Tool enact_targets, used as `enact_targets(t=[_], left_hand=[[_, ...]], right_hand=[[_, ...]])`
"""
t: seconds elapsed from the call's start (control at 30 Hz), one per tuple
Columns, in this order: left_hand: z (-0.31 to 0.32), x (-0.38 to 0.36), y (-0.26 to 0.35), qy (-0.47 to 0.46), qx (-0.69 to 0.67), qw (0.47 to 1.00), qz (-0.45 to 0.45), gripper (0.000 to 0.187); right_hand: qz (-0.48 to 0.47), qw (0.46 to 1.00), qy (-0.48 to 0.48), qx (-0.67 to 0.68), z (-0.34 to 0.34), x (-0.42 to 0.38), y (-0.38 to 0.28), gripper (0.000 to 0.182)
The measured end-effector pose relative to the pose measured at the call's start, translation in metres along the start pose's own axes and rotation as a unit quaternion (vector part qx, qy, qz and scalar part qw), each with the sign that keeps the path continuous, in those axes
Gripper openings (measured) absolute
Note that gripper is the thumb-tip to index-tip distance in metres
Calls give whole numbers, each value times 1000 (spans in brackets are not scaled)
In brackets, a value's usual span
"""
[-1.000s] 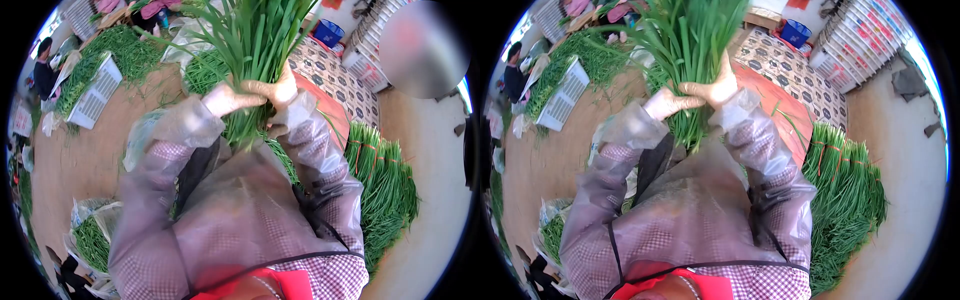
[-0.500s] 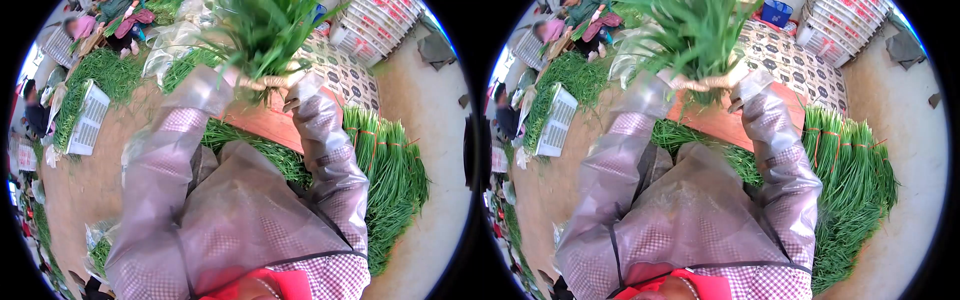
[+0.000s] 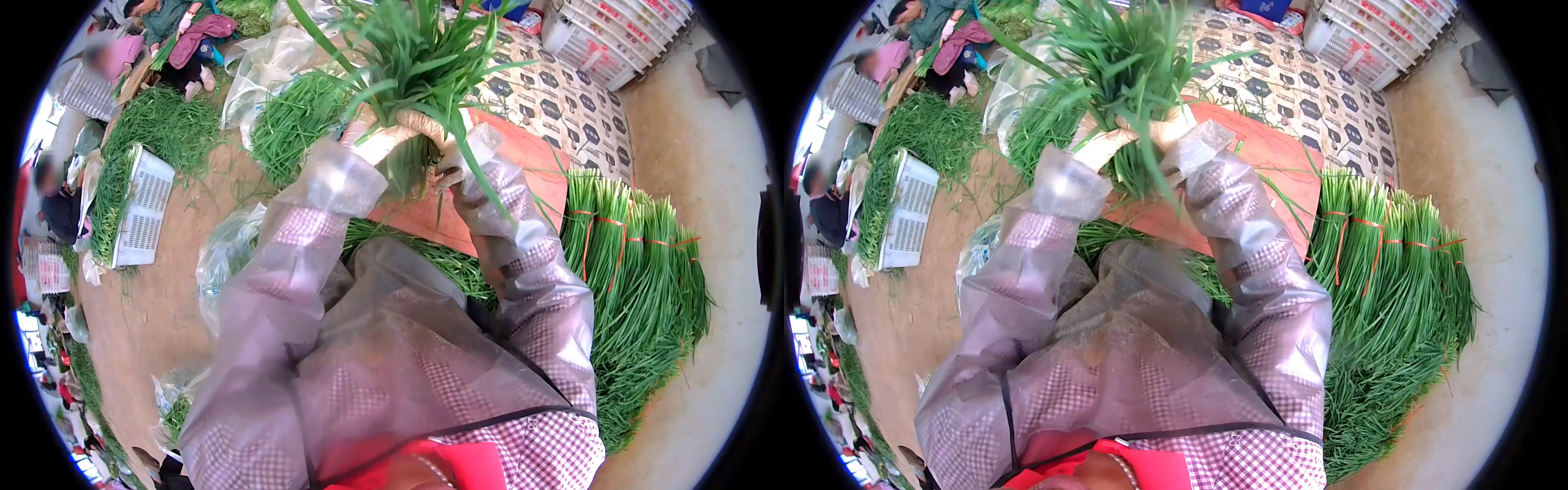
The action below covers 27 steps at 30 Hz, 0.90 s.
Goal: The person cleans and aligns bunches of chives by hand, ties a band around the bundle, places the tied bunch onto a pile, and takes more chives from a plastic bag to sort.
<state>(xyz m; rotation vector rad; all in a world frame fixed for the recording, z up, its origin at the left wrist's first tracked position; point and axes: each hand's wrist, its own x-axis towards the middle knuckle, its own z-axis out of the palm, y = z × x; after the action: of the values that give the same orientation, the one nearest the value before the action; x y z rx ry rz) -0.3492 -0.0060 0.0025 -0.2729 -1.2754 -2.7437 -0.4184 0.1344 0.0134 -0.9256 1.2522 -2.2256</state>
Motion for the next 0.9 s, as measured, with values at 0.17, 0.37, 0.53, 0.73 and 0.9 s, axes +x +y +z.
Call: enact_targets(t=[0.17,0.37,0.53,0.73,0.9], left_hand=[[15,-7,23,-128,-77,989,2,61],[23,-25,47,54,84,994,-50,62],[-5,-21,45,31,-37,999,7,56],[2,-4,79,10,240,970,42,53],[49,-27,118,18,28,995,-96,51]], right_hand=[[276,889,-97,353,-19,31,35,45],[69,962,-183,-188,11,16,6,60],[109,966,-133,-191,12,35,25,58],[111,968,-125,-185,24,50,8,59],[84,963,-169,-192,45,44,-22,59]])
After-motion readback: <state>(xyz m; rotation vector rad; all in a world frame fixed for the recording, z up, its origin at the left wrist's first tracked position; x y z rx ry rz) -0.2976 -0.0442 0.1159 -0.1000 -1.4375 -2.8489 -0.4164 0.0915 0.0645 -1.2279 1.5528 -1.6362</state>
